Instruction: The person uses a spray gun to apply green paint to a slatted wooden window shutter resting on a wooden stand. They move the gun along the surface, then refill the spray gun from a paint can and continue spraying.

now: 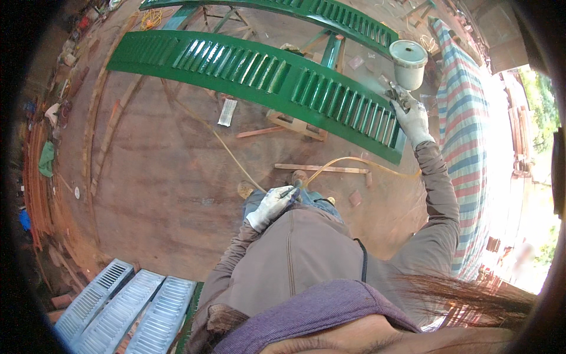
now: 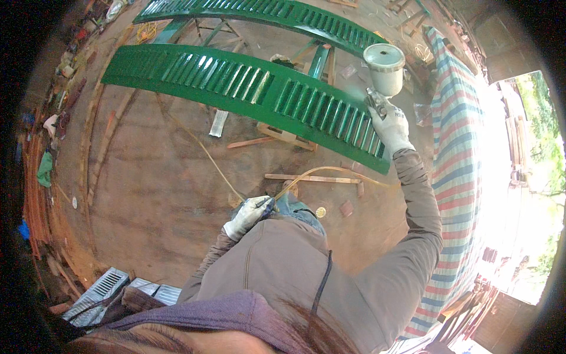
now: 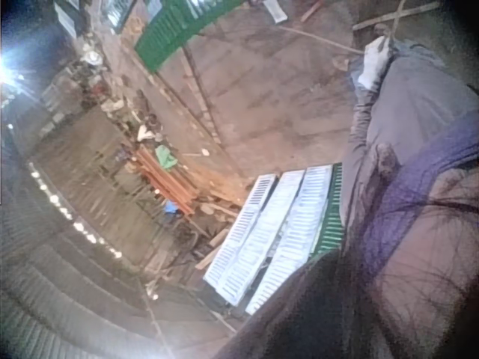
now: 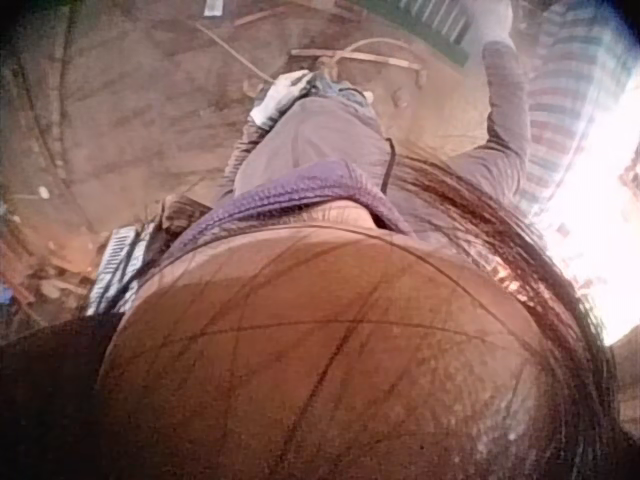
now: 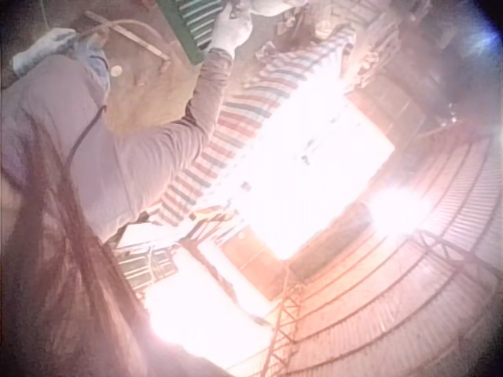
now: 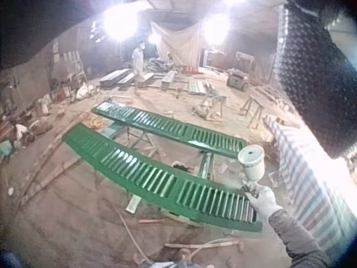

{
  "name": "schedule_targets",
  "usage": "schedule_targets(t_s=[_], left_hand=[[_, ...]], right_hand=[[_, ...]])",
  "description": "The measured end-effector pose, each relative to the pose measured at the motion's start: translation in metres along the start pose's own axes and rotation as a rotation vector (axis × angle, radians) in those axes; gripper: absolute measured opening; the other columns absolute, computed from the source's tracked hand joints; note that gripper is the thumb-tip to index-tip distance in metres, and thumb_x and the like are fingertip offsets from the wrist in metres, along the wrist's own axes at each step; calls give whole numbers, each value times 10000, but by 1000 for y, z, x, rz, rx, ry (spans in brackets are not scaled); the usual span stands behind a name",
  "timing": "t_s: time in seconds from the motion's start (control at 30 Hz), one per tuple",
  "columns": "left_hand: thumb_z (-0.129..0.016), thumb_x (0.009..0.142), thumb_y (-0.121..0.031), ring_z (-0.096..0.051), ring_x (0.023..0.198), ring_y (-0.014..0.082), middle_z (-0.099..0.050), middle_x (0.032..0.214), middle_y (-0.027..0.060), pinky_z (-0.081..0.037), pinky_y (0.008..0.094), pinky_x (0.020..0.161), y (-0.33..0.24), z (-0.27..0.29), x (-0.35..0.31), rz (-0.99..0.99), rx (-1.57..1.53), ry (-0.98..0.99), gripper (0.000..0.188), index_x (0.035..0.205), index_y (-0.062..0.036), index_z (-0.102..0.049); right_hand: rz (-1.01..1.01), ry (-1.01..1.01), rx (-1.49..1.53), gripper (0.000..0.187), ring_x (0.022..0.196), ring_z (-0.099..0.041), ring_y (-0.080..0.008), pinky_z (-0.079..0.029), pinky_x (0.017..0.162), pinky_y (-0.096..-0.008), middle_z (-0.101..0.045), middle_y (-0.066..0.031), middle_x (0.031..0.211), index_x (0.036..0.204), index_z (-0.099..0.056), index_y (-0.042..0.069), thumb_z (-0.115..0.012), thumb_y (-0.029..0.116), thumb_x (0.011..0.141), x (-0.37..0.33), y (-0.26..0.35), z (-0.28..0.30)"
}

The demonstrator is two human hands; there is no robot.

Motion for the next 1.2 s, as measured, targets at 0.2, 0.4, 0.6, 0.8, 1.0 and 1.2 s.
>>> schedule_targets(t_s=[0.2,0.4,0.6,0.8,1.0,1.2], left_hand=[[-506,979,-290,-554,712,159,-616,776,92,-460,315,676,-5,-4,2,0,35,19,320,914,1,-622],[-521,972,-285,-558,700,183,-621,770,115,-455,334,663,2,-11,9,-50,109,21,320,921,19,-607],[-510,979,-297,-541,671,175,-601,736,101,-448,329,638,-2,-14,16,-55,67,1,323,899,-4,-622],[-505,978,-298,-539,658,181,-619,754,114,-445,325,630,-2,-16,18,-44,91,2,321,904,-14,-634],[-517,974,-298,-518,646,194,-598,747,136,-437,332,619,8,-21,22,-143,135,-23,319,934,1,-620],[-534,965,-300,-514,654,210,-607,771,157,-436,356,623,2,-20,29,-112,184,22,311,967,-1,-617]], right_hand=[[-5,101,13,491,925,-642,-345,-497,826,-428,-683,-168,1003,1214,-607,78,-656,393,841,-16,-29,-4],[21,388,355,444,978,-630,-344,-488,835,-411,-678,-169,1044,1223,-612,65,-666,293,846,-53,1,25],[8,101,10,409,974,-628,-340,-486,848,-436,-674,-156,1032,1214,-617,120,-604,348,876,-16,-16,6],[-56,118,-59,421,980,-623,-331,-481,860,-430,-671,-152,1012,1220,-610,129,-606,375,878,-10,-20,8],[16,376,399,406,976,-633,-339,-484,863,-428,-670,-170,1069,1167,-633,80,-669,327,846,-57,-25,22],[-10,161,3,434,987,-621,-331,-480,867,-421,-667,-150,1047,1196,-622,90,-650,356,855,-35,-57,1]])
Point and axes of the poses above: each hand's wrist, its own x-axis towards the middle knuckle, its own z-axis out of the back of the hand, y = z × x, the point moved 6 cm from there along x, towards the middle knuckle
